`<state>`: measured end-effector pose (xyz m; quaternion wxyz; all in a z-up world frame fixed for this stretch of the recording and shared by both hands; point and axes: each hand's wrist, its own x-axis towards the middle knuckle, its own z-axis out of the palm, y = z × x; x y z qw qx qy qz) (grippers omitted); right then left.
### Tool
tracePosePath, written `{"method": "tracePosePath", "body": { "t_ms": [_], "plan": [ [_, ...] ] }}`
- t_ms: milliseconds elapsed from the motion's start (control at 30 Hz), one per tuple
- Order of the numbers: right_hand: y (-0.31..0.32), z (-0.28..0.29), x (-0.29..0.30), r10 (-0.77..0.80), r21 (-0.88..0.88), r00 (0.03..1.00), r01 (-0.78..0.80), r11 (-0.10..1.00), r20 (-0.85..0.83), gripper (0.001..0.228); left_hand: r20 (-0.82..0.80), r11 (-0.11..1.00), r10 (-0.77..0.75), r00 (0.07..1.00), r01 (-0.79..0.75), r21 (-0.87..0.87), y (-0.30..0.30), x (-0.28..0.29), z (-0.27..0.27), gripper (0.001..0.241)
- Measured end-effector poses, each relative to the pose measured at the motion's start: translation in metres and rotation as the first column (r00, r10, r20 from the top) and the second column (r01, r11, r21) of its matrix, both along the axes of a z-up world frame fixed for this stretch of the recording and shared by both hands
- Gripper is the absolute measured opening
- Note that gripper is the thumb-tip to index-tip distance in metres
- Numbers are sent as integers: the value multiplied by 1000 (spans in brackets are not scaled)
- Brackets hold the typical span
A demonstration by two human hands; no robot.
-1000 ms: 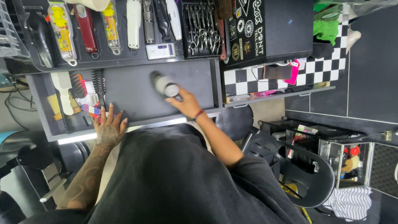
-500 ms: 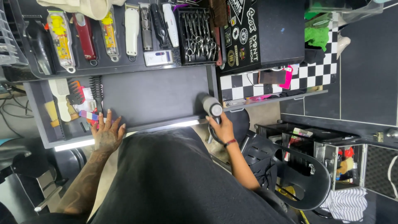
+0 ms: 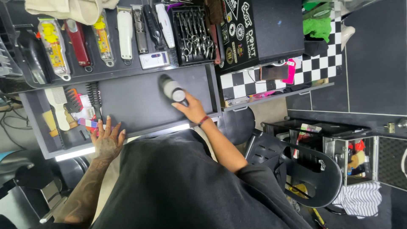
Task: The person organizes a drawer in a barber station by first wiping the interior surface with a spray bottle and a cloth. They then place a folded towel inside the drawer and arrange several hair clippers and trimmers in a row on top of the towel.
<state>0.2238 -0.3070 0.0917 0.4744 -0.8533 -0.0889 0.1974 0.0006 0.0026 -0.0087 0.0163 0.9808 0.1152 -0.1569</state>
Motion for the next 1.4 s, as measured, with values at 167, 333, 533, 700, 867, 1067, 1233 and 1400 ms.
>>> {"method": "tracePosePath", "body": {
  "t_ms": [167,333,533,700,867,1067,1233,1400],
  "plan": [
    [-25,-37,3,-4,-130,964,40,991,267,73,16,1000,16,1000,-16,-1,-2,0,-2,53],
    [-77,-28,3,-155,-222,903,260,940,400,73,18,1000,21,1000,-22,19,-2,-2,-2,54],
    [-116,0,-40,-94,-375,968,178,910,233,77,29,999,8,1000,-9,40,-3,-1,-3,52],
    [-151,1,-80,-183,-412,981,192,891,62,81,23,999,15,1000,-16,46,-4,-1,0,52],
    [-144,17,-75,-251,-333,968,244,911,23,79,56,997,-10,998,6,71,-5,0,7,50],
    [-121,53,-63,-404,-74,913,399,914,-63,56,108,989,-24,994,8,148,-6,1,7,47],
    [-117,84,-41,-433,209,859,493,845,-273,27,161,983,-37,986,7,186,-7,2,9,45],
    [-165,120,4,-407,175,912,392,903,53,24,112,985,-14,994,-6,172,-5,-1,0,50]
  ]
}}
